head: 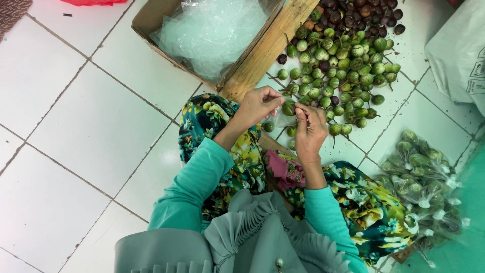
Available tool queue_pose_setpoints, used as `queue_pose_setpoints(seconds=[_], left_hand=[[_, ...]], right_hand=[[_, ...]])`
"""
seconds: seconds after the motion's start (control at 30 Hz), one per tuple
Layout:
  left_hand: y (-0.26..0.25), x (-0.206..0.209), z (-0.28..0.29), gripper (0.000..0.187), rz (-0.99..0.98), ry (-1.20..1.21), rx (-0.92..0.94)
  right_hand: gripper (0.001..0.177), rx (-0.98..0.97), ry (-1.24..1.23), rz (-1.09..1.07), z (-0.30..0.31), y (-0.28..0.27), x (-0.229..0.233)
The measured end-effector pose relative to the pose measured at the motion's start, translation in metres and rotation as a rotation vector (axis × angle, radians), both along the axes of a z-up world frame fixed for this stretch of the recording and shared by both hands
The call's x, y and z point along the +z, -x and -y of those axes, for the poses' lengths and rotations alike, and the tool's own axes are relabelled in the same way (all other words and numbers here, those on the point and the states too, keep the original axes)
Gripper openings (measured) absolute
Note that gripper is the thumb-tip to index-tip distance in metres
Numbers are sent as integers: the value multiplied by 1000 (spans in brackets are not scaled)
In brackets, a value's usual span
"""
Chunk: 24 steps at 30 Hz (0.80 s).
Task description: The person places small green and purple eggplants into small clear plastic bags by hand, ties the bags closed, and sets them aside.
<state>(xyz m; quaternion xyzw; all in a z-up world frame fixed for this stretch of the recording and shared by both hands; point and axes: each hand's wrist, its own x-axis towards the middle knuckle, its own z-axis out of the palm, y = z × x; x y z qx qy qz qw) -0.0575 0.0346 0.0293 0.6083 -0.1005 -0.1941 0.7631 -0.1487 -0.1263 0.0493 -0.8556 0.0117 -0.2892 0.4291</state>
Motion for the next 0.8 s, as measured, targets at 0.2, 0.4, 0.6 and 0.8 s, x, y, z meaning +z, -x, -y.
queue_pose_setpoints(seconds=[0.2,0.4,0.6,0.8], left_hand=[[-4,-22,8,14,95,16,-20],[0,-12,9,17,0,113,-102],[-8,-33,19,19,-76,210,-79],[-24,-5,10,12,309,-148,108]], right_hand=[[16,79,-40,-105,-6,-2,-3],[11,74,62,-119,11,-6,-50],[30,116,126,-111,11,-10,-45],[33,165,-44,-170,28,-24,-16]])
